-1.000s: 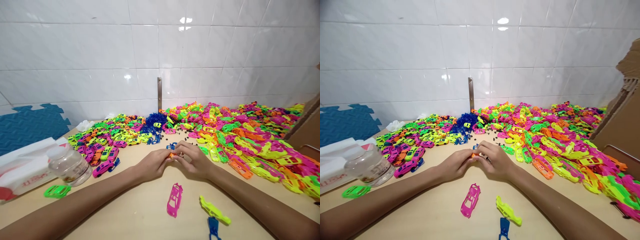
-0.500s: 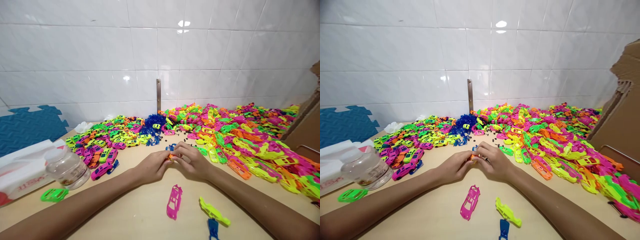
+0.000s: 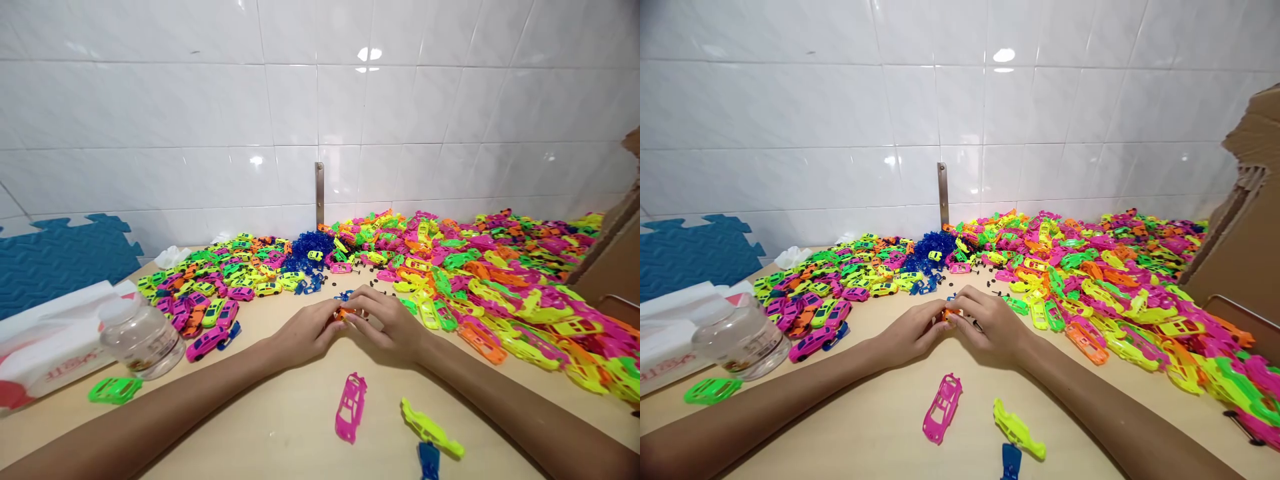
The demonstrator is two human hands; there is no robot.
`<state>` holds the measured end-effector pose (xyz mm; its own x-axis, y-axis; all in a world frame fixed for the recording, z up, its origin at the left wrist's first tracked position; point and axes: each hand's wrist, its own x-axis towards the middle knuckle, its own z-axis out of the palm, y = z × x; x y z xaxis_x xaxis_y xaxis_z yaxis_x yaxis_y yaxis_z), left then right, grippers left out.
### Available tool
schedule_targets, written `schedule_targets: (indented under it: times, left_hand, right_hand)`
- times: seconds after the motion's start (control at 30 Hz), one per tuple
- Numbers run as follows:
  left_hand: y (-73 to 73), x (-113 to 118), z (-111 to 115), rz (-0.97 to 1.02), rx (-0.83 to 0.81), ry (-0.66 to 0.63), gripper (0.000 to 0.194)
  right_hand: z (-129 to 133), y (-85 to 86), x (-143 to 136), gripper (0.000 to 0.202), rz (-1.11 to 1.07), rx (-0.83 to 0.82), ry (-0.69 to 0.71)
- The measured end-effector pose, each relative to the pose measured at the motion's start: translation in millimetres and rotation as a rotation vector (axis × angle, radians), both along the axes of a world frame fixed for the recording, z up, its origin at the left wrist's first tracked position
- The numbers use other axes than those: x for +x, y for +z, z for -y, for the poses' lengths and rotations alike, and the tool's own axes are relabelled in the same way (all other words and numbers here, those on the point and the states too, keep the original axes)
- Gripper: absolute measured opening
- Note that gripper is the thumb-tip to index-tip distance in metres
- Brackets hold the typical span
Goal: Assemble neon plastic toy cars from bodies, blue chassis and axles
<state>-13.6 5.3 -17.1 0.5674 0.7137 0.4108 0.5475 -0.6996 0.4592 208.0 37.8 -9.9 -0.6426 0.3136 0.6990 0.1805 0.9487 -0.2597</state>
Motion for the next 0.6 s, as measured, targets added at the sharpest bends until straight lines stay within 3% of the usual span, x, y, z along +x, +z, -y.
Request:
schedule_targets:
  times: [0.43, 0.6]
  left_hand:
    - [-1.1, -2.4, -3.8, 0.051, 0.024, -0.010, 0.025]
    - [0.3, -0.4, -3.5, 0.053, 0.018, 0.059, 0.025]
  right_hand:
    - [-1.4, -2.6, 0.5, 0.027, 0.010, 0.003, 0.011]
    - [-4.6, -4.7, 2.4, 0.027, 0.065, 0.016, -0.016]
